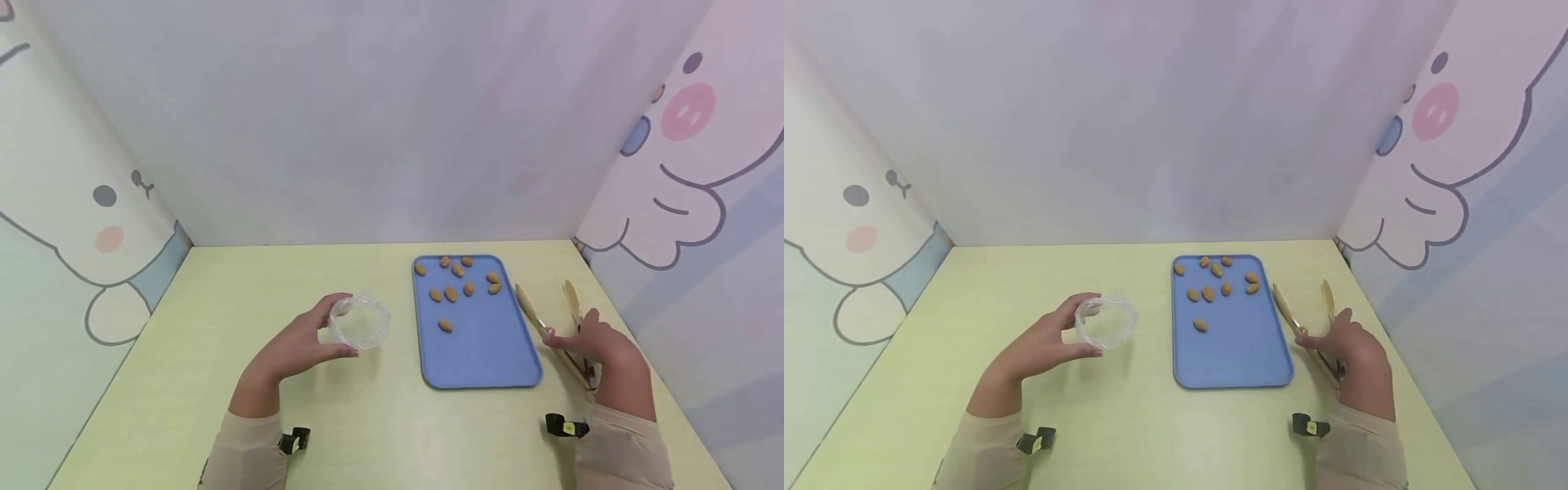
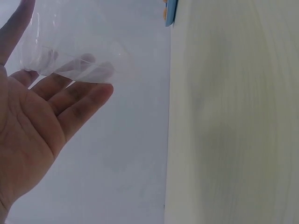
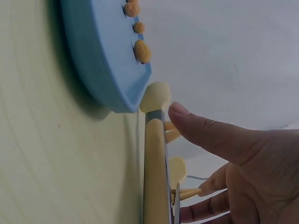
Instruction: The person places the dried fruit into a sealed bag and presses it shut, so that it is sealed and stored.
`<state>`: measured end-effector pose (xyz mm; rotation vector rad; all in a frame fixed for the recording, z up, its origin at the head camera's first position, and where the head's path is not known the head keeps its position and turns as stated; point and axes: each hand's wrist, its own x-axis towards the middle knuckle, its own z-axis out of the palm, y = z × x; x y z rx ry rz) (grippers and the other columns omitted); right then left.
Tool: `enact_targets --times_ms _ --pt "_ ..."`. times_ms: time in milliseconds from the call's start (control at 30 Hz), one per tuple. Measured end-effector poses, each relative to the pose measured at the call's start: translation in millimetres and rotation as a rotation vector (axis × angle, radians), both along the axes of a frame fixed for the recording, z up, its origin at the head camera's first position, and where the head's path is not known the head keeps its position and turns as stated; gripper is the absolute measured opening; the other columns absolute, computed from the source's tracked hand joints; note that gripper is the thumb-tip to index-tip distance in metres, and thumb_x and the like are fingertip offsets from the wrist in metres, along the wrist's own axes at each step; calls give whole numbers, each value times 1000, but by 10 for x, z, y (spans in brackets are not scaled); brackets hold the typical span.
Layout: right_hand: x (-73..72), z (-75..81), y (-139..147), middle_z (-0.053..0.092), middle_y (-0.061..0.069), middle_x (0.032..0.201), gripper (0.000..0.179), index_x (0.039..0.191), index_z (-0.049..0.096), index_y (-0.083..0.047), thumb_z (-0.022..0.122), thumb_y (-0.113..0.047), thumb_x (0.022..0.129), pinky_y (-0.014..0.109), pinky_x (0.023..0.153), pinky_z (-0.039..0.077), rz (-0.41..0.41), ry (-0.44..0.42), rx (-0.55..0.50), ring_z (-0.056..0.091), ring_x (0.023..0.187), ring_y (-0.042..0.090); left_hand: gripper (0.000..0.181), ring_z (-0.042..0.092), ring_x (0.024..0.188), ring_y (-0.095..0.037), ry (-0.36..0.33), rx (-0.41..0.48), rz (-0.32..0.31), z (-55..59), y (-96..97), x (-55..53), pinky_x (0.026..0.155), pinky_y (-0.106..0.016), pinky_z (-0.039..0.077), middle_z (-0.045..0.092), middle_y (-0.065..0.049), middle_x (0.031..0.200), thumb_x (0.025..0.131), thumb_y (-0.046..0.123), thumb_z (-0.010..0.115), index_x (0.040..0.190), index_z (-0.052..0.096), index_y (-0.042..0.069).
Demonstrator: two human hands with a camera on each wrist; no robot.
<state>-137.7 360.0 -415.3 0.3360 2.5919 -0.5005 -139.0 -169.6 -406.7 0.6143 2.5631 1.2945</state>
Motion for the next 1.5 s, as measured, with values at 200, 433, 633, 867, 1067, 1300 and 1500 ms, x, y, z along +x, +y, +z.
enact_targets --times_ms 200,433,633,867,1067,1300,1500 --pt "-27 -103 13 49 39 107 121 133 11 24 72 -64 76 48 73 50 -32 3 -29 59 85 39 86 57 123 -32 -6 4 0 1 -1 6 94 -55 45 59 5 127 71 56 82 142 36 41" --pt "-50 -120 20 54 26 91 102 124 22 22 75 -52 78 38 59 50 -67 2 -52 60 71 30 86 57 123 -29 2 -1 2 -29 -14 -10 93 -53 45 59 7 125 71 57 82 142 36 42" --pt "-53 -70 51 53 31 94 98 119 27 24 71 -54 81 43 65 49 -12 65 -11 56 77 34 87 57 123 -29 -2 -14 7 -15 -18 -10 93 -53 45 59 5 127 71 58 81 142 35 41" --pt "-77 -42 108 48 44 111 97 125 28 27 61 -56 87 53 76 47 35 108 37 55 92 45 87 57 121 -28 -3 -32 7 -12 -17 -17 91 -50 46 59 3 127 71 59 80 143 35 42" --pt "-49 18 92 40 49 125 99 133 16 29 52 -54 92 58 82 46 43 103 24 51 108 56 87 57 120 -28 -11 -34 6 -26 -15 -11 91 -48 46 60 1 127 71 59 81 143 35 40" --pt "-48 60 56 36 50 128 102 135 15 28 49 -59 93 60 84 45 28 92 16 47 112 59 87 59 115 -25 -19 -39 9 -39 -17 -12 90 -44 47 60 -2 126 72 55 82 143 36 39" --pt "-48 33 68 36 51 128 117 137 15 29 48 -72 88 59 82 45 30 106 27 48 110 59 86 58 119 -29 -40 -25 5 -49 -22 -18 90 -44 47 60 -5 127 72 54 82 143 35 40"
